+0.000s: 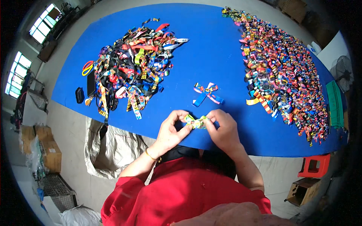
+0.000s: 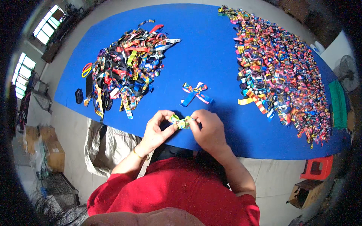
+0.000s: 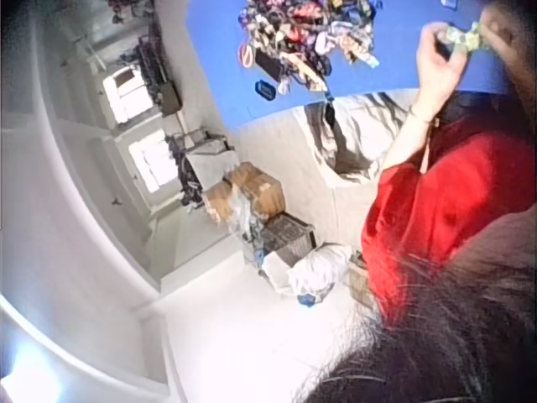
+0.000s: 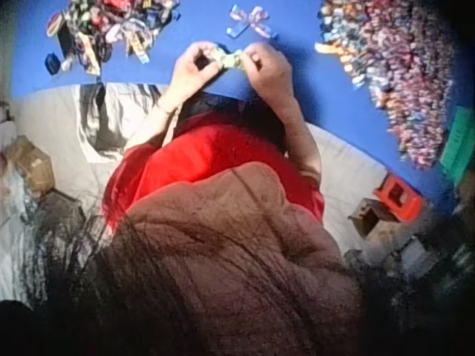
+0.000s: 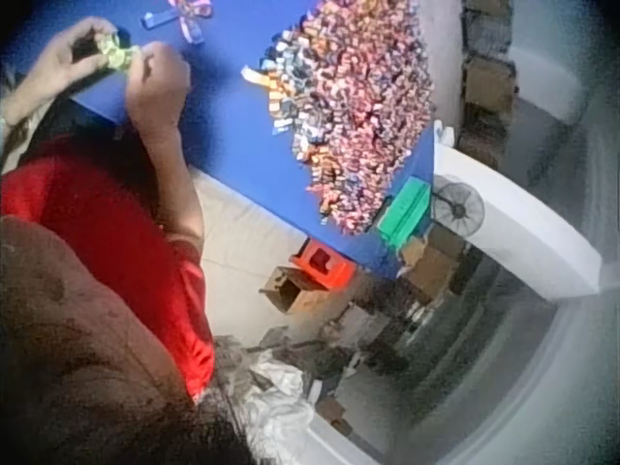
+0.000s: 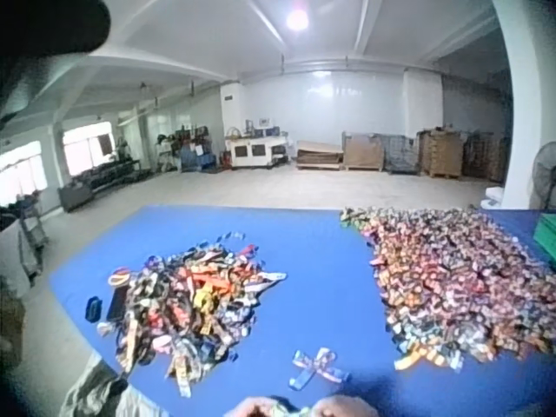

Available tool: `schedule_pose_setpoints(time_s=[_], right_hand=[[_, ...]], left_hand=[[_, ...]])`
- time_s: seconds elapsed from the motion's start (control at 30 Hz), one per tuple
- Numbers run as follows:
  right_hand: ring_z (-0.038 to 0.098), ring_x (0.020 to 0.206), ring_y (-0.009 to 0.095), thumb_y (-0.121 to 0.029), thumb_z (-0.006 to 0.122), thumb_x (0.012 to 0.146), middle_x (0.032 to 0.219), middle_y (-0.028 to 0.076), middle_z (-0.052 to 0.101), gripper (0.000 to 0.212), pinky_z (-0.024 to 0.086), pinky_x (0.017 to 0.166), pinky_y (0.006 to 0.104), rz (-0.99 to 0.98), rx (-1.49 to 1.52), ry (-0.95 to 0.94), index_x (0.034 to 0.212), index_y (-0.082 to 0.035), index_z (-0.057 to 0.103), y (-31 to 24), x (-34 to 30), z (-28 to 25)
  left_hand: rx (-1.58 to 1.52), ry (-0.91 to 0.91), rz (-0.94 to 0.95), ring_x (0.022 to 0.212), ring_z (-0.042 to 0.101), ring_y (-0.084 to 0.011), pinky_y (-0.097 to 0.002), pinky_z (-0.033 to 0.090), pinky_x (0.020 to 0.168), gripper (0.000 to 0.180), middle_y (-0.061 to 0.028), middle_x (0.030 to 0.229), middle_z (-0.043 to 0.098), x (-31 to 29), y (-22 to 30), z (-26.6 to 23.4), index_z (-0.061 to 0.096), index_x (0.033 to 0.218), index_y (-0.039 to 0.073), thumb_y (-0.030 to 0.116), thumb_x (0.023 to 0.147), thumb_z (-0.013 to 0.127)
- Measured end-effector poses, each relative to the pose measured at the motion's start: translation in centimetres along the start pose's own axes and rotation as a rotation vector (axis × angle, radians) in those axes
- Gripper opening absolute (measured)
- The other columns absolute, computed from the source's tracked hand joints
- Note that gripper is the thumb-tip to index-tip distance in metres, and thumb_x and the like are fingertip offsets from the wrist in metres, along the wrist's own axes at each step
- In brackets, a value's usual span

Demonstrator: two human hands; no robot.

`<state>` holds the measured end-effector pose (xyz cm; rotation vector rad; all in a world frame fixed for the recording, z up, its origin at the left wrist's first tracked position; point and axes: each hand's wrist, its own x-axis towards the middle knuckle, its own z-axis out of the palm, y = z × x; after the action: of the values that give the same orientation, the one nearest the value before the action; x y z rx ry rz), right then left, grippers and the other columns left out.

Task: The person folds a ribbon into a bow by hand and places it onto a pile of assembled bows on the table.

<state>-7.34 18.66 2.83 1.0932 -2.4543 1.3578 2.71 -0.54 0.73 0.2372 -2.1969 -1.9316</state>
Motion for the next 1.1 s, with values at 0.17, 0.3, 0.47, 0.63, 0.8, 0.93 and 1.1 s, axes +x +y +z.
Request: schedule_pose_setpoints(time_s=[0.17,0.3,0.47,0.63,0.8,0.93,1.1], right_hand=[[0.067,0.076,0.028,-0.003,0.076,0.083,0.084,0.007,0.067,0.016,0.050,0.069,0.0418,0.012,-0.001,0.034,0.093,-0.009,0.065,-0.1,0.5,-0.8],[0.066,0.078,0.025,-0.003,0.078,0.084,0.086,0.007,0.068,0.017,0.052,0.071,0.0385,0.050,-0.007,0.051,0.095,-0.007,0.066,-0.1,0.5,-1.4],[0.067,0.080,0.027,-0.004,0.077,0.083,0.087,0.006,0.067,0.018,0.052,0.073,0.0412,0.087,0.011,0.066,0.096,-0.010,0.065,0.1,0.1,-1.8],[0.071,0.091,0.030,-0.007,0.078,0.086,0.098,0.009,0.072,0.025,0.055,0.082,0.0409,0.117,0.107,0.093,0.108,-0.007,0.067,0.1,-0.3,-2.2],[0.072,0.098,0.029,-0.010,0.077,0.091,0.108,0.013,0.074,0.031,0.056,0.088,0.0396,0.182,0.244,0.000,0.119,-0.003,0.066,0.9,-1.8,-1.9],[0.072,0.092,0.017,-0.012,0.074,0.095,0.100,0.010,0.075,0.027,0.057,0.084,0.0332,0.370,0.465,-0.130,0.118,0.000,0.065,0.4,-2.2,-2.3],[0.064,0.073,0.008,-0.012,0.072,0.098,0.084,0.004,0.070,0.028,0.052,0.067,0.0265,0.620,0.666,-0.225,0.122,-0.002,0.063,0.1,-3.2,-2.6]], left_hand=[[-0.144,-0.075,0.014,0.103,0.063,-0.0125,-0.0297,0.052,0.095,0.030,-0.0061,0.108,0.068,1.7,0.2,0.2,0.055,0.114,0.004,0.000,0.094,0.076],[-0.153,-0.128,0.016,0.101,0.064,-0.0109,-0.0275,0.052,0.094,0.036,-0.0053,0.106,0.068,2.6,1.7,1.0,0.053,0.122,0.002,-0.001,0.094,0.075],[-0.034,-0.186,-0.001,0.100,0.063,-0.0092,-0.0265,0.051,0.092,0.040,-0.0025,0.105,0.068,2.7,3.1,1.8,0.057,0.129,0.001,0.000,0.094,0.076],[-0.066,-0.219,-0.030,0.100,0.063,-0.0080,-0.0252,0.052,0.090,0.031,-0.0019,0.107,0.068,2.7,3.3,2.4,0.061,0.123,0.002,0.000,0.095,0.075],[-0.230,-0.240,-0.090,0.096,0.065,-0.0077,-0.0237,0.053,0.086,0.030,-0.0018,0.105,0.069,2.9,3.0,2.3,0.060,0.123,0.002,-0.003,0.096,0.073],[-0.293,-0.249,-0.148,0.093,0.066,-0.0082,-0.0231,0.054,0.082,0.030,-0.0021,0.103,0.070,2.8,2.8,2.0,0.059,0.122,0.002,-0.006,0.096,0.071],[-0.156,-0.215,-0.250,0.091,0.066,-0.0089,-0.0236,0.054,0.079,0.032,-0.0034,0.101,0.070,2.1,2.3,2.2,0.058,0.123,0.001,-0.005,0.095,0.072]])
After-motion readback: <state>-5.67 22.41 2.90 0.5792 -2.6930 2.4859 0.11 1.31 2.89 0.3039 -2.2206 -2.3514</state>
